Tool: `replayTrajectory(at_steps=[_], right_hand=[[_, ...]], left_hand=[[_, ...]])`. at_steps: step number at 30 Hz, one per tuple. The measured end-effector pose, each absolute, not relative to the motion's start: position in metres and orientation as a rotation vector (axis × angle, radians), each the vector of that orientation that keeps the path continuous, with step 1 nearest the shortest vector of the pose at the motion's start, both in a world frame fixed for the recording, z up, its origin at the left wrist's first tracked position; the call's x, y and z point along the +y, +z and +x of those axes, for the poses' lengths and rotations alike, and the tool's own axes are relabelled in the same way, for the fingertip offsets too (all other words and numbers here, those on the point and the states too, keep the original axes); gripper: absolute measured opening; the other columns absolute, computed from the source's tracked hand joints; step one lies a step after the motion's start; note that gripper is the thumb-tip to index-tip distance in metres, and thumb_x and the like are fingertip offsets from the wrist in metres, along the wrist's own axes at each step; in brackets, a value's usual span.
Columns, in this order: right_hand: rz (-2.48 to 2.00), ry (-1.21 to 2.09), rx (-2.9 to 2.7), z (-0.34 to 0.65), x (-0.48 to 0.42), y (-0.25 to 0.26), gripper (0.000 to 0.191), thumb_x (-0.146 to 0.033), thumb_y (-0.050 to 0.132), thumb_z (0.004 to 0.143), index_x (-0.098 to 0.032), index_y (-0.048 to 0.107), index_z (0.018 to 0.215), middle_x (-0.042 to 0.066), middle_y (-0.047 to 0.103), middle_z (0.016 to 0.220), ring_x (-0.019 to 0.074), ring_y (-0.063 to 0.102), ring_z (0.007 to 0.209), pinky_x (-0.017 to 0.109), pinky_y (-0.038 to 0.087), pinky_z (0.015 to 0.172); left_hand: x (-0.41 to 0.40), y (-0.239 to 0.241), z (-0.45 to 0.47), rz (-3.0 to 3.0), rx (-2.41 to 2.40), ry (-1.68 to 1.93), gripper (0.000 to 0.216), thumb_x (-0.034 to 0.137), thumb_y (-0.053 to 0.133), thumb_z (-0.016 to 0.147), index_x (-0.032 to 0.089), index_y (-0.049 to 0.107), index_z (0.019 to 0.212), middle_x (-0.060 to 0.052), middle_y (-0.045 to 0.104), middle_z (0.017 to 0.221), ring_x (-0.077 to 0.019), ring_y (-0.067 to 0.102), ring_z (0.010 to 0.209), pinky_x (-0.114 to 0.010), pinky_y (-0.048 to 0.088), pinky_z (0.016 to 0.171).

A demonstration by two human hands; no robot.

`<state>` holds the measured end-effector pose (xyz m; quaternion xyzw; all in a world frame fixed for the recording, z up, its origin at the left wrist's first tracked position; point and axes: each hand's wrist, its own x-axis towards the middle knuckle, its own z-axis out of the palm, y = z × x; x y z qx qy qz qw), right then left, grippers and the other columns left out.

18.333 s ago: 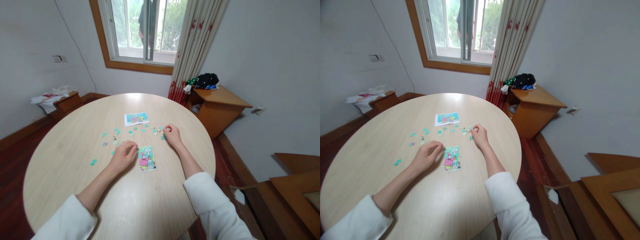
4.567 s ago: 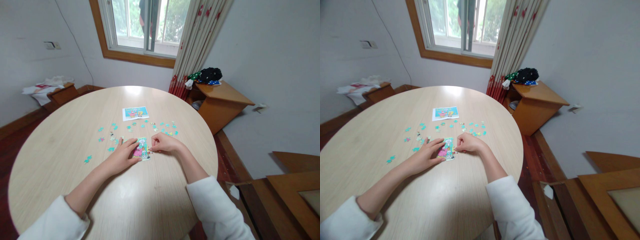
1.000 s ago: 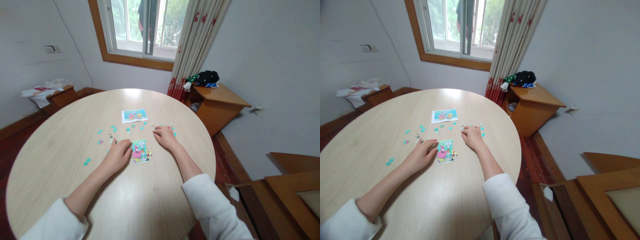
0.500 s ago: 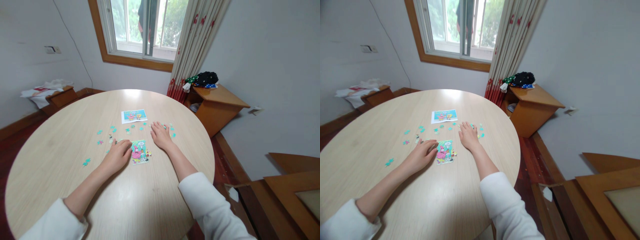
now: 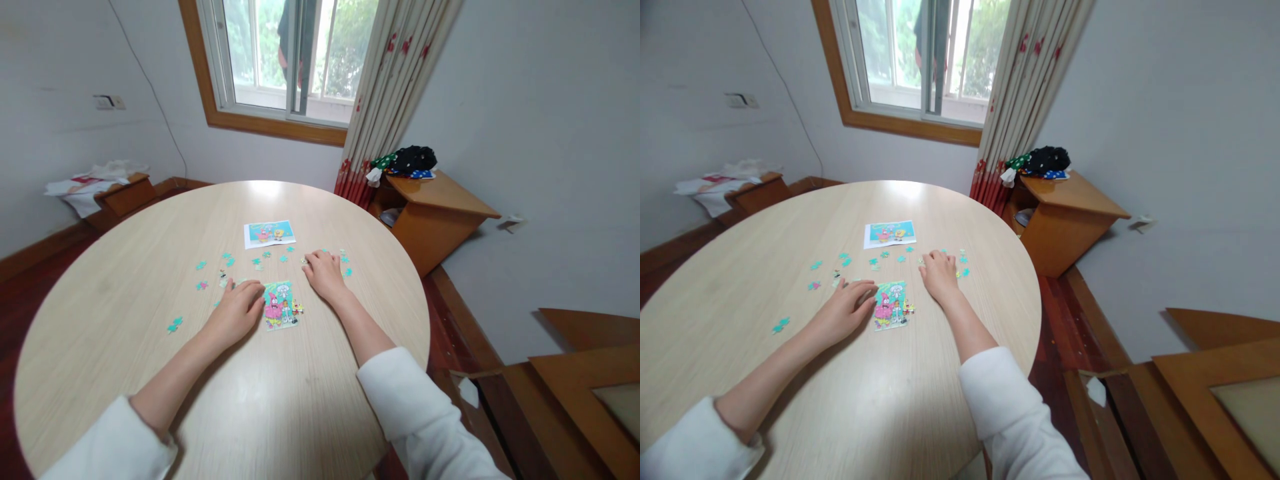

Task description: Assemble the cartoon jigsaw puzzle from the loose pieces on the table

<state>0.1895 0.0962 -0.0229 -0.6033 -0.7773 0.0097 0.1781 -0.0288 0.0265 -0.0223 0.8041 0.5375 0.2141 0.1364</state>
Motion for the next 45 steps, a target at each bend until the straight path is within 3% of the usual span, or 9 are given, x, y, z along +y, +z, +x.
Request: replayTrajectory(at_steps=[8, 16, 22, 30, 38, 45], right_hand=[[-1.76, 0.15, -2.172, 0.1886, 0.0954, -0.0175, 0.011, -0.021, 0.054, 0.088, -0.017, 0.064, 0.088, 0.008, 0.064, 0.1, 0.0217, 0.052, 0.103, 0.037, 0.029, 0.086], [-1.807, 0.195, -2.167, 0.1878, 0.0928, -0.0167, 0.009, -0.021, 0.056, 0.086, -0.016, 0.061, 0.092, 0.011, 0.062, 0.104, 0.0227, 0.052, 0.102, 0.037, 0.03, 0.087], [-1.647, 0.349, -2.191, 0.1885, 0.0928, -0.015, 0.008, -0.012, 0.054, 0.084, -0.015, 0.059, 0.09, 0.009, 0.065, 0.094, 0.0192, 0.057, 0.091, 0.033, 0.034, 0.083], [-1.544, 0.409, -2.198, 0.1908, 0.0931, -0.0205, 0.027, -0.007, 0.049, 0.085, -0.015, 0.054, 0.11, 0.009, 0.065, 0.095, 0.0195, 0.057, 0.095, 0.037, 0.035, 0.088], [-1.574, 0.341, -2.154, 0.192, 0.0967, -0.0245, 0.013, -0.02, 0.062, 0.082, -0.014, 0.062, 0.094, 0.01, 0.062, 0.094, 0.019, 0.055, 0.093, 0.032, 0.039, 0.086], [-1.643, 0.314, -2.169, 0.1874, 0.0966, -0.0233, 0.007, -0.017, 0.06, 0.083, -0.015, 0.061, 0.089, 0.01, 0.061, 0.099, 0.0204, 0.053, 0.096, 0.035, 0.037, 0.088]], left_hand=[[0.0274, -0.0217, -0.0278, 2.335, 1.575, 0.589, 0.024, 0.026, 0.037, 0.089, 0.019, 0.057, 0.1, -0.01, 0.063, 0.119, -0.0261, 0.056, 0.112, -0.062, 0.015, 0.109], [0.0273, -0.0233, -0.0281, 2.335, 1.584, 0.59, 0.026, 0.028, 0.037, 0.089, 0.018, 0.057, 0.102, -0.011, 0.062, 0.12, -0.0261, 0.056, 0.112, -0.061, 0.015, 0.11], [0.0276, -0.0244, -0.0285, 2.339, 1.584, 0.604, 0.025, 0.028, 0.036, 0.089, 0.02, 0.057, 0.1, -0.01, 0.063, 0.119, -0.0258, 0.056, 0.112, -0.063, 0.016, 0.109], [0.0278, -0.0241, -0.0285, 2.333, 1.592, 0.604, 0.024, 0.027, 0.038, 0.089, 0.02, 0.057, 0.101, -0.01, 0.063, 0.119, -0.026, 0.056, 0.112, -0.062, 0.015, 0.11], [0.0273, -0.0227, -0.0277, 2.345, 1.578, 0.6, 0.024, 0.027, 0.037, 0.089, 0.019, 0.057, 0.1, -0.01, 0.063, 0.118, -0.0255, 0.056, 0.111, -0.063, 0.016, 0.108], [0.0278, -0.023, -0.0278, 2.346, 1.587, 0.589, 0.024, 0.028, 0.037, 0.089, 0.02, 0.057, 0.1, -0.011, 0.062, 0.119, -0.0263, 0.055, 0.113, -0.062, 0.016, 0.109]])
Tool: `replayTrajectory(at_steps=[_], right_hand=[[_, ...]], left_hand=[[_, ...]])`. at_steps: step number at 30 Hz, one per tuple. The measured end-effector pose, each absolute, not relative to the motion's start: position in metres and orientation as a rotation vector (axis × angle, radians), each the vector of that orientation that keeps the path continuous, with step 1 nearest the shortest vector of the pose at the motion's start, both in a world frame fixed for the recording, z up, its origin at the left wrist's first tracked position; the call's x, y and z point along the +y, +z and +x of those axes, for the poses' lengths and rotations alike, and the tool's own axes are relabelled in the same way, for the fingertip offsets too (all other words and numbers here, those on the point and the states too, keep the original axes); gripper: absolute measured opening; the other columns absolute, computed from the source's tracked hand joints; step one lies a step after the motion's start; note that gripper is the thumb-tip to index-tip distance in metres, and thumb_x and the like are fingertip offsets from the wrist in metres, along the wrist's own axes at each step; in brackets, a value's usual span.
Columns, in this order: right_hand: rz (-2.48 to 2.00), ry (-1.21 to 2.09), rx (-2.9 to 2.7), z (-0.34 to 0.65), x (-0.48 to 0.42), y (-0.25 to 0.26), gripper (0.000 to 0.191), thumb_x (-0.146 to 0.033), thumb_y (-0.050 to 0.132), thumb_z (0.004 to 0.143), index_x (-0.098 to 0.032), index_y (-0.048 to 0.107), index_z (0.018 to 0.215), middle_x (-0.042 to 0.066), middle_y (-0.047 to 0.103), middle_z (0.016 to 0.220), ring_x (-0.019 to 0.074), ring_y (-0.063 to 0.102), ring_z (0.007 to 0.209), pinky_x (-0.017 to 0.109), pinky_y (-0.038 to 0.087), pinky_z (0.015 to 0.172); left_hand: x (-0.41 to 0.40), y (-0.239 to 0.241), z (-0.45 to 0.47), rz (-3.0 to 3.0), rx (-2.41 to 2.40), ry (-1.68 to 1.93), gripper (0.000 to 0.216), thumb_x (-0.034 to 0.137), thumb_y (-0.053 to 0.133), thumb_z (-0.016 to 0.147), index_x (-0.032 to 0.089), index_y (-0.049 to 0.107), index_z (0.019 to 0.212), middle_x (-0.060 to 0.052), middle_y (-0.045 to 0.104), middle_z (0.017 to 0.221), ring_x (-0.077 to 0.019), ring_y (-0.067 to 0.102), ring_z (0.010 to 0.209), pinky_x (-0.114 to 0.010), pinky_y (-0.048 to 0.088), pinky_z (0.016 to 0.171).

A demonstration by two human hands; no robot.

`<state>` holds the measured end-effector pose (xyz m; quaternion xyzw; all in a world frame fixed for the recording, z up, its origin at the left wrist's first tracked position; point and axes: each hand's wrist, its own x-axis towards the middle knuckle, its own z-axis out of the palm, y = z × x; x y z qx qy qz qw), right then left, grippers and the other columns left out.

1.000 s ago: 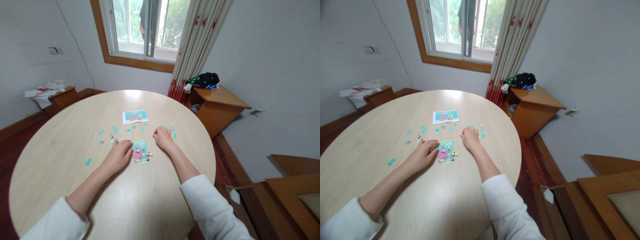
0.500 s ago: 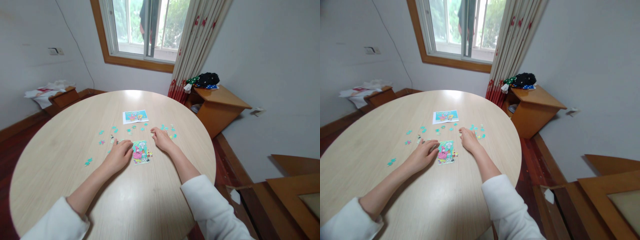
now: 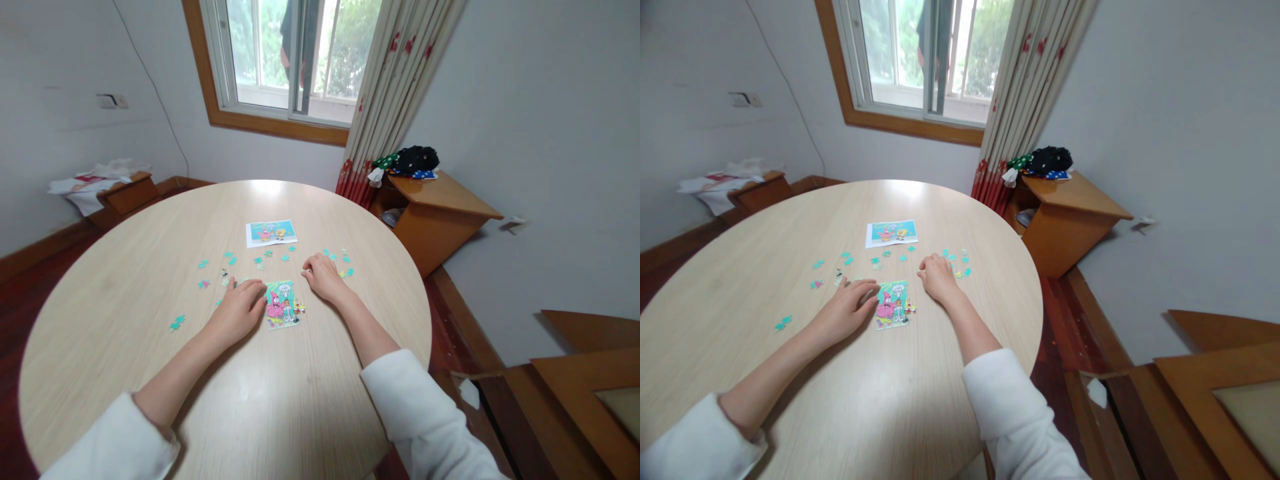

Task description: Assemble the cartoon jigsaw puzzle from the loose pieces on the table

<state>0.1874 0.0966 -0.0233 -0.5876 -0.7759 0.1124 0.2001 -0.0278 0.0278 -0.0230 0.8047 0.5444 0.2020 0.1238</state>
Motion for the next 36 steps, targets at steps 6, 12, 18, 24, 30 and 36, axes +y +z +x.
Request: replayTrajectory(at_steps=[6, 12, 18, 24, 30, 36], right_hand=[[-1.558, 0.37, -2.203, 0.187, 0.093, -0.019, 0.01, -0.012, 0.057, 0.083, -0.014, 0.06, 0.093, 0.009, 0.064, 0.095, 0.0191, 0.056, 0.092, 0.033, 0.037, 0.085], [-1.438, 0.418, -2.218, 0.189, 0.088, -0.009, 0.019, -0.009, 0.057, 0.082, -0.016, 0.066, 0.096, 0.007, 0.068, 0.091, 0.0172, 0.06, 0.086, 0.031, 0.038, 0.083], [-1.363, 0.731, -1.949, 0.189, 0.085, -0.01, 0.008, -0.013, 0.06, 0.078, -0.015, 0.067, 0.081, 0.004, 0.067, 0.074, 0.0142, 0.061, 0.072, 0.03, 0.044, 0.074], [-1.14, 1.43, -1.644, 0.19, 0.082, -0.011, 0.012, -0.019, 0.071, 0.067, -0.013, 0.062, 0.071, 0.001, 0.063, 0.062, 0.0125, 0.061, 0.061, 0.028, 0.048, 0.063], [-1.083, 1.548, -1.686, 0.195, 0.079, -0.006, 0.023, -0.026, 0.079, 0.056, -0.011, 0.065, 0.066, 0.001, 0.063, 0.06, 0.0098, 0.057, 0.057, 0.026, 0.045, 0.06], [-1.096, 1.624, -1.678, 0.198, 0.079, -0.007, 0.022, -0.025, 0.08, 0.054, -0.011, 0.067, 0.065, 0.001, 0.064, 0.059, 0.0091, 0.056, 0.056, 0.025, 0.045, 0.058]], left_hand=[[0.027, -0.023, -0.028, 2.346, 1.577, 0.596, 0.025, 0.027, 0.036, 0.089, 0.02, 0.057, 0.1, -0.011, 0.062, 0.12, -0.0261, 0.056, 0.112, -0.063, 0.015, 0.109], [0.026, -0.023, -0.028, 2.352, 1.571, 0.613, 0.025, 0.027, 0.036, 0.089, 0.02, 0.057, 0.099, -0.01, 0.063, 0.117, -0.026, 0.057, 0.109, -0.063, 0.016, 0.108], [0.026, -0.024, -0.028, 2.361, 1.581, 0.629, 0.025, 0.027, 0.037, 0.088, 0.02, 0.058, 0.101, -0.01, 0.063, 0.117, -0.0257, 0.057, 0.11, -0.063, 0.016, 0.108], [0.026, -0.024, -0.027, 2.359, 1.594, 0.615, 0.027, 0.028, 0.037, 0.088, 0.019, 0.059, 0.101, -0.011, 0.063, 0.117, -0.0277, 0.056, 0.112, -0.063, 0.018, 0.108], [0.026, -0.023, -0.027, 2.359, 1.588, 0.612, 0.028, 0.029, 0.036, 0.089, 0.019, 0.06, 0.102, -0.012, 0.063, 0.118, -0.028, 0.056, 0.113, -0.063, 0.017, 0.108], [0.026, -0.023, -0.027, 2.347, 1.591, 0.609, 0.028, 0.029, 0.037, 0.089, 0.019, 0.06, 0.102, -0.012, 0.063, 0.118, -0.0278, 0.056, 0.113, -0.063, 0.016, 0.109]])
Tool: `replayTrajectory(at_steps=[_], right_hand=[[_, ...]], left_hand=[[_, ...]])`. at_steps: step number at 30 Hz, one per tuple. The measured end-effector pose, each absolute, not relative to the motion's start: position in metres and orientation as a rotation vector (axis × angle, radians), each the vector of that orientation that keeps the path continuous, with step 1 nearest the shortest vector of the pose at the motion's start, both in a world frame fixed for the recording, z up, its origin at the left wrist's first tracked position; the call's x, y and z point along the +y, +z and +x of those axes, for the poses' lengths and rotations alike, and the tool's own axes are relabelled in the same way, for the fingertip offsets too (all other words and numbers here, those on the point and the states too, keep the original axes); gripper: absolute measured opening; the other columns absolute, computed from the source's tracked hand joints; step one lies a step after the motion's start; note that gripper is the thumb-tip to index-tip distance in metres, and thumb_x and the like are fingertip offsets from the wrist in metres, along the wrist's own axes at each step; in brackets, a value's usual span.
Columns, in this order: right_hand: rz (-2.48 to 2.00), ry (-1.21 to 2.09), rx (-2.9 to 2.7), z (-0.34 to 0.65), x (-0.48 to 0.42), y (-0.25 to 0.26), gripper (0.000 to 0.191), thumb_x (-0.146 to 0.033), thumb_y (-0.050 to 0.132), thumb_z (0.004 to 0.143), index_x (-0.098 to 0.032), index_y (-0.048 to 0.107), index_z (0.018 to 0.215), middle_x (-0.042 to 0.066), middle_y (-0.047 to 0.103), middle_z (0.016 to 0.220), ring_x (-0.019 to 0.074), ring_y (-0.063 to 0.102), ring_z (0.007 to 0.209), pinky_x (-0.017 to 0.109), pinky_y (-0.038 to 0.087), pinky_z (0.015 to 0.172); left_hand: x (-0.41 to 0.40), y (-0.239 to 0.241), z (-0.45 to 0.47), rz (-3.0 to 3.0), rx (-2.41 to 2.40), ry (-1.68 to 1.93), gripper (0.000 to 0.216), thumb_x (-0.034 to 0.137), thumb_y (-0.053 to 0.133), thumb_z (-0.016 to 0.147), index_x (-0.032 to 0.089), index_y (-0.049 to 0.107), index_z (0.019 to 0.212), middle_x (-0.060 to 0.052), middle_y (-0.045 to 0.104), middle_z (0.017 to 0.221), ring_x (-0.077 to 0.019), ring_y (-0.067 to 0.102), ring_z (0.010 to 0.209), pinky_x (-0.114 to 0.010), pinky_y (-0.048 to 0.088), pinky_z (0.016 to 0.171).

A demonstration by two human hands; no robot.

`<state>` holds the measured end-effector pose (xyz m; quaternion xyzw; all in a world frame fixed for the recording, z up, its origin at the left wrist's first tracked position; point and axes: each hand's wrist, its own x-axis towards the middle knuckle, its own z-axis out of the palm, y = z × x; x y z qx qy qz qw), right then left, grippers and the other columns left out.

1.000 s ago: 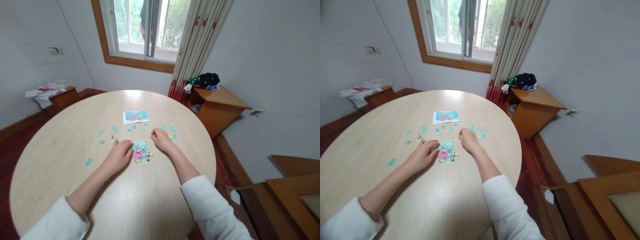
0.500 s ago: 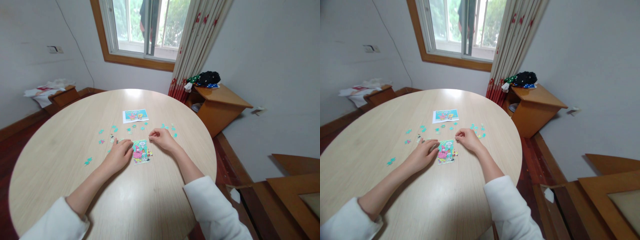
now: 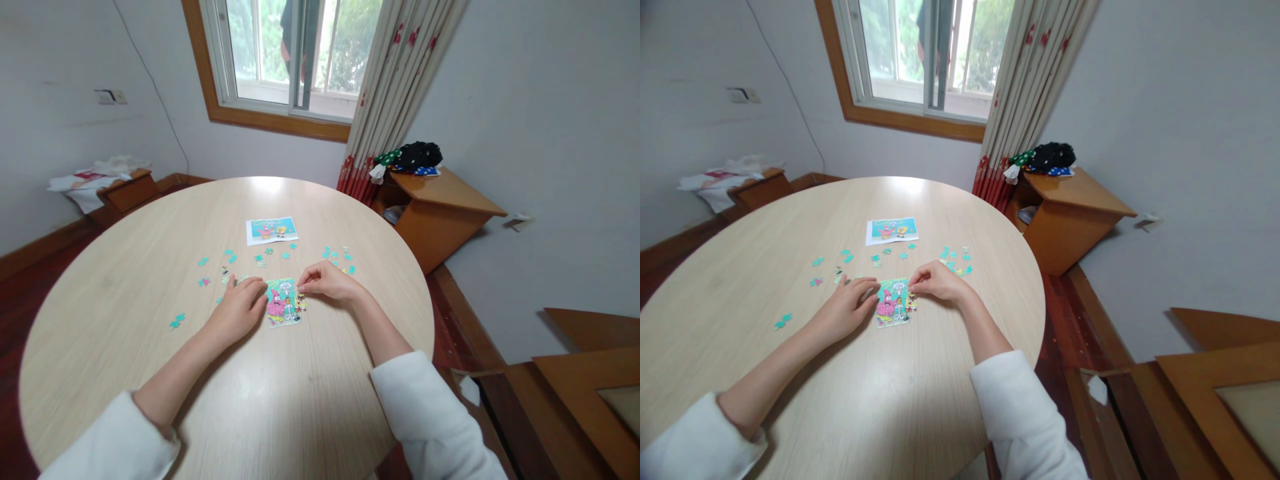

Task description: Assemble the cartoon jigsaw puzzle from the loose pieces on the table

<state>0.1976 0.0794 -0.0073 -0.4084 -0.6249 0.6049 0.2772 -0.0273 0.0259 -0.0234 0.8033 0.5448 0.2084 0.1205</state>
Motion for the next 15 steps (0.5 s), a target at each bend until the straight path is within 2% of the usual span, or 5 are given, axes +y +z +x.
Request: replayTrajectory(at_steps=[15], right_hand=[[-1.13, 1.575, -1.807, 0.1961, 0.0795, -0.0125, 0.014, -0.021, 0.074, 0.06, -0.012, 0.066, 0.067, 0.002, 0.065, 0.061, 0.011, 0.058, 0.06, 0.025, 0.045, 0.061]], left_hand=[[0.0261, -0.0234, -0.0272, 2.348, 1.597, 0.618, 0.026, 0.029, 0.038, 0.088, 0.021, 0.059, 0.101, -0.01, 0.064, 0.117, -0.0268, 0.056, 0.112, -0.063, 0.016, 0.108]])
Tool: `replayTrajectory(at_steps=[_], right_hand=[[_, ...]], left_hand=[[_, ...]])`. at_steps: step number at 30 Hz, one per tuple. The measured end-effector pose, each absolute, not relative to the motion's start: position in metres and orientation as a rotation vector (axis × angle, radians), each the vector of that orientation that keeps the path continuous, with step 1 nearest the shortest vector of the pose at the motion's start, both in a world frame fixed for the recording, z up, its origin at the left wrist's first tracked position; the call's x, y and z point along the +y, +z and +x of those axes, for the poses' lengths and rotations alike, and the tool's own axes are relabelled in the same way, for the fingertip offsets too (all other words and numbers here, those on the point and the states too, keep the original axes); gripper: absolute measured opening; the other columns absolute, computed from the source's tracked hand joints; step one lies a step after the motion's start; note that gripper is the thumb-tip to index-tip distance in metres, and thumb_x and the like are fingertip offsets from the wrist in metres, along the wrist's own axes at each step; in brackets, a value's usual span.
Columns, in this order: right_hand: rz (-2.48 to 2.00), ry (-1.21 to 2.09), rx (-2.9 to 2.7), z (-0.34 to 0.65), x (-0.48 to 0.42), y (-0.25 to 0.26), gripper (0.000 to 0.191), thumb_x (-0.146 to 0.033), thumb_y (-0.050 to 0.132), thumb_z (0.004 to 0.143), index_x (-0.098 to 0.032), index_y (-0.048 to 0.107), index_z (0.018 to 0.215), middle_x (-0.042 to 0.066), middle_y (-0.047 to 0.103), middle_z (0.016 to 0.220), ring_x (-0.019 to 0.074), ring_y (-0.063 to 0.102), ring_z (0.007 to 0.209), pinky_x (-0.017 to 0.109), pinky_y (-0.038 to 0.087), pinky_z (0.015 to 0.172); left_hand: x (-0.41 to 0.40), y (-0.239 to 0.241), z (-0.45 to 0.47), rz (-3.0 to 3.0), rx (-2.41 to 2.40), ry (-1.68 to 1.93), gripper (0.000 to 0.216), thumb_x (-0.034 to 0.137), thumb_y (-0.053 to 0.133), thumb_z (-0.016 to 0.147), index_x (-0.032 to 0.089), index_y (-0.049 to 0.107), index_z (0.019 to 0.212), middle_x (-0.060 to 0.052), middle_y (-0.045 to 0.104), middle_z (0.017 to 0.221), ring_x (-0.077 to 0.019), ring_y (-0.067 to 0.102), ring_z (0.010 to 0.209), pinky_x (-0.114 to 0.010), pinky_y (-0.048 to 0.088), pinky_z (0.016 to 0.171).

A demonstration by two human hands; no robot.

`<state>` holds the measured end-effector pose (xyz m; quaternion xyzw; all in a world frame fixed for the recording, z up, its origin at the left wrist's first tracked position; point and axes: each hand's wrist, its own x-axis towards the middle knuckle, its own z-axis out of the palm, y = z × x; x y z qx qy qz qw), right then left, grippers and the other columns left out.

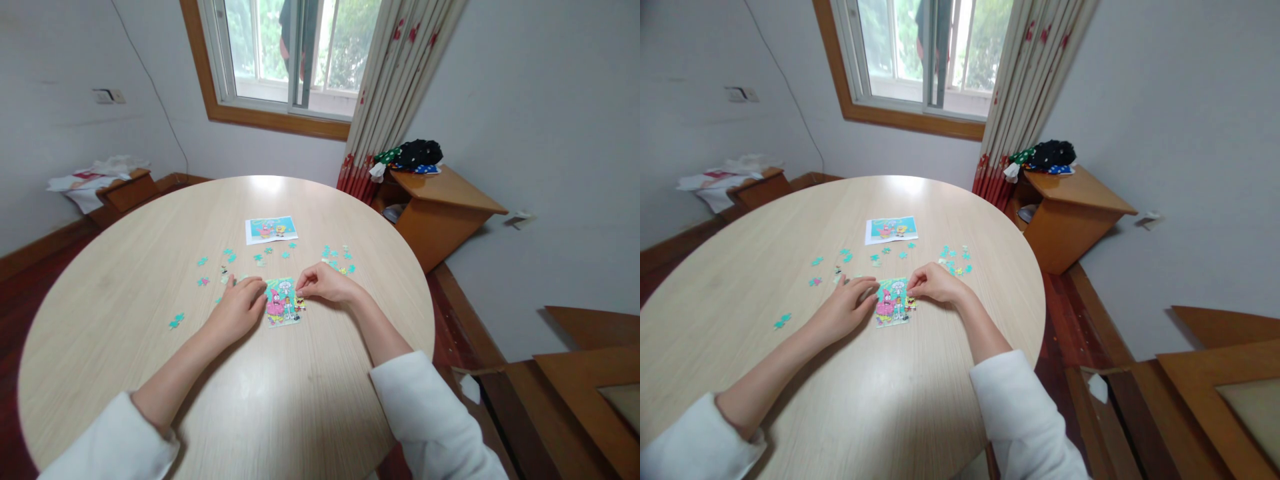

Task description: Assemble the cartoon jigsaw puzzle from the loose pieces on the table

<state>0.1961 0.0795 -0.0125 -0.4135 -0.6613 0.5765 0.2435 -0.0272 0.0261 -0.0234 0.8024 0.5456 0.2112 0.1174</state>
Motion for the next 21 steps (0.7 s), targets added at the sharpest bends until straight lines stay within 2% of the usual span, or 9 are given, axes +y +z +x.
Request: replayTrajectory(at_steps=[8, 16, 21], right_hand=[[-1.179, 1.461, -1.908, 0.194, 0.077, -0.008, 0.008, -0.018, 0.07, 0.064, -0.012, 0.066, 0.068, 0.0, 0.063, 0.061, 0.0103, 0.056, 0.059, 0.023, 0.043, 0.059], [-1.201, 1.401, -1.984, 0.194, 0.077, -0.005, 0.004, -0.016, 0.067, 0.067, -0.012, 0.066, 0.068, 0.0, 0.062, 0.061, 0.0102, 0.053, 0.059, 0.023, 0.04, 0.058], [-1.213, 1.372, -2.02, 0.194, 0.077, -0.005, 0.003, -0.015, 0.066, 0.067, -0.013, 0.067, 0.068, 0.0, 0.062, 0.061, 0.0109, 0.054, 0.061, 0.023, 0.04, 0.059]], left_hand=[[0.026, -0.024, -0.027, 2.356, 1.598, 0.61, 0.028, 0.03, 0.038, 0.089, 0.02, 0.06, 0.104, -0.011, 0.062, 0.119, -0.0275, 0.055, 0.113, -0.063, 0.016, 0.108], [0.023, -0.023, -0.026, 2.387, 1.591, 0.54, 0.037, 0.047, 0.048, 0.086, 0.02, 0.059, 0.11, -0.013, 0.057, 0.124, -0.0288, 0.052, 0.118, -0.064, 0.014, 0.107], [0.022, -0.021, -0.025, 2.399, 1.601, 0.515, 0.041, 0.047, 0.051, 0.085, 0.019, 0.058, 0.114, -0.014, 0.056, 0.125, -0.0295, 0.052, 0.118, -0.063, 0.015, 0.108]])
